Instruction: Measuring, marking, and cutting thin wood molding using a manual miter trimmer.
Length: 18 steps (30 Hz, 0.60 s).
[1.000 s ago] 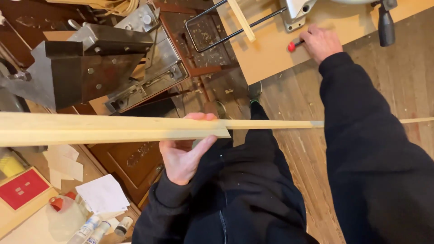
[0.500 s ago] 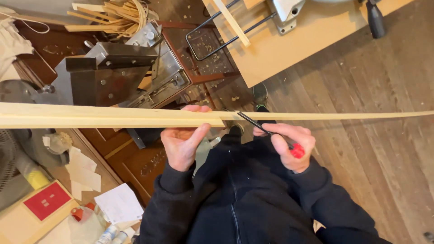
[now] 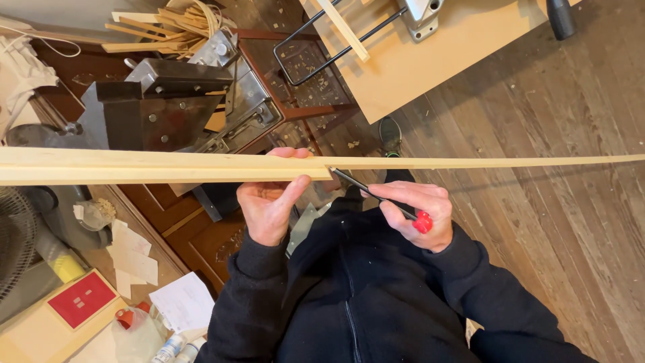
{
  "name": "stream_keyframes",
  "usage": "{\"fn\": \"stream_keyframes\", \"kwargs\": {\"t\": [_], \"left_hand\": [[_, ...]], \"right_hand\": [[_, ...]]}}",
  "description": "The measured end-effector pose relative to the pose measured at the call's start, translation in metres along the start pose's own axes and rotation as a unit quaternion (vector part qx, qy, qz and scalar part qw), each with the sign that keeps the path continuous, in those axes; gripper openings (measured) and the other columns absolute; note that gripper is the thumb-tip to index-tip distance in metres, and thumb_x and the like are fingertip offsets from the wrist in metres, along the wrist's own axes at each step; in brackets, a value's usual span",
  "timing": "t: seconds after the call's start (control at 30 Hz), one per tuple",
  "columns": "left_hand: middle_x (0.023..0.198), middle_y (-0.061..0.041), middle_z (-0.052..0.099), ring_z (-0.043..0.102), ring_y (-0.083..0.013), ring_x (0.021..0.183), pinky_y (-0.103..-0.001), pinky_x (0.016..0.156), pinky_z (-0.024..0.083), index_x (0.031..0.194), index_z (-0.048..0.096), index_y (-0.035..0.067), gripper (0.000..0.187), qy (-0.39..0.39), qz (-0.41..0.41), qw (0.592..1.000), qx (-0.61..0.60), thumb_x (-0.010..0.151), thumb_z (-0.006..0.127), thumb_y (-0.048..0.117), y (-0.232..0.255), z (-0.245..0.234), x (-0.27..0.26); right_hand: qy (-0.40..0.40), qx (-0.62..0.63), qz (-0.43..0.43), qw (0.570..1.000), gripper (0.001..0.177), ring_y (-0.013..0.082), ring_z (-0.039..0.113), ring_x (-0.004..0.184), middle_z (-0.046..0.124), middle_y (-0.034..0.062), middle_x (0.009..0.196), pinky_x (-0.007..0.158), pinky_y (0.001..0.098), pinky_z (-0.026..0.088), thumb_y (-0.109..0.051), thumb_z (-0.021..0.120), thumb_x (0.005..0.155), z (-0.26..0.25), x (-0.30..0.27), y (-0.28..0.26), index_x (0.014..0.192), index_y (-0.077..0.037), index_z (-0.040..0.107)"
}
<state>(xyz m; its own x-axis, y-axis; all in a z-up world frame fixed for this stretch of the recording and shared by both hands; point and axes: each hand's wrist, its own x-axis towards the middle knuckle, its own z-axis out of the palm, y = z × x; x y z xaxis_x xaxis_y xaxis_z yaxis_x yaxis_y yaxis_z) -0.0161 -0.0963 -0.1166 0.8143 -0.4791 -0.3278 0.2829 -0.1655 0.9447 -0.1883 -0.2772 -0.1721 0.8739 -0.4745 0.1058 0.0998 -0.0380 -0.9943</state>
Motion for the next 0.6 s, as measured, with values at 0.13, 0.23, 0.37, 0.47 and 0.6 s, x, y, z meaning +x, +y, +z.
{"fn": "stream_keyframes", "kwargs": {"t": [0.13, 0.23, 0.37, 0.47, 0.6], "left_hand": [[0.128, -0.019, 0.070, 0.068, -0.0236, 0.120, -0.036, 0.107, 0.055, 0.135, 0.058, -0.006, 0.047, -0.010, 0.001, 1.000, -0.008, 0.090, 0.072, -0.013, -0.0030, -0.0007, 0.0011], [0.128, -0.019, 0.070, 0.068, -0.0234, 0.120, -0.036, 0.106, 0.055, 0.135, 0.058, -0.006, 0.048, -0.011, -0.004, 1.000, -0.008, 0.090, 0.072, -0.013, -0.0028, -0.0002, 0.0008], [0.128, -0.018, 0.070, 0.068, -0.0232, 0.120, -0.036, 0.106, 0.055, 0.135, 0.058, -0.006, 0.047, -0.009, 0.002, 1.000, -0.009, 0.090, 0.073, -0.013, -0.0021, 0.0009, 0.0018], [0.128, -0.017, 0.070, 0.068, -0.0228, 0.119, -0.035, 0.106, 0.055, 0.134, 0.059, -0.006, 0.046, -0.006, 0.003, 1.000, -0.003, 0.090, 0.073, -0.013, 0.0002, 0.0024, 0.0010], [0.128, -0.017, 0.071, 0.068, -0.0221, 0.118, -0.034, 0.106, 0.055, 0.134, 0.059, -0.007, 0.046, -0.005, 0.004, 1.000, 0.007, 0.091, 0.073, -0.012, 0.0015, 0.0032, 0.0009]], "right_hand": [[-0.007, 0.018, 0.005, 1.000, 0.027, 0.0256, 0.080, 0.093, 0.079, 0.0154, 0.102, 0.086, 0.0328, 0.063, 0.005, 0.064, 0.087, -0.0003, 0.0052, -0.0040, 0.112, 0.003, 0.074], [0.001, 0.039, 0.031, 0.999, 0.025, 0.0240, 0.081, 0.091, 0.079, 0.0151, 0.101, 0.086, 0.0318, 0.064, 0.004, 0.061, 0.091, 0.0018, 0.0034, -0.0044, 0.113, 0.004, 0.073], [0.026, 0.080, 0.081, 0.993, 0.025, 0.0228, 0.081, 0.087, 0.080, 0.0153, 0.098, 0.082, 0.0297, 0.063, -0.002, 0.058, 0.097, 0.0036, -0.0003, 0.0000, 0.114, 0.005, 0.073], [0.029, 0.105, 0.087, 0.990, 0.025, 0.0236, 0.081, 0.090, 0.080, 0.0154, 0.099, 0.085, 0.0306, 0.064, -0.008, 0.056, 0.101, 0.0045, -0.0017, 0.0008, 0.115, 0.005, 0.072], [0.028, 0.106, 0.087, 0.990, 0.027, 0.0245, 0.081, 0.092, 0.080, 0.0155, 0.099, 0.087, 0.0315, 0.064, -0.013, 0.056, 0.104, 0.0059, -0.0010, 0.0009, 0.116, 0.005, 0.072]]}}
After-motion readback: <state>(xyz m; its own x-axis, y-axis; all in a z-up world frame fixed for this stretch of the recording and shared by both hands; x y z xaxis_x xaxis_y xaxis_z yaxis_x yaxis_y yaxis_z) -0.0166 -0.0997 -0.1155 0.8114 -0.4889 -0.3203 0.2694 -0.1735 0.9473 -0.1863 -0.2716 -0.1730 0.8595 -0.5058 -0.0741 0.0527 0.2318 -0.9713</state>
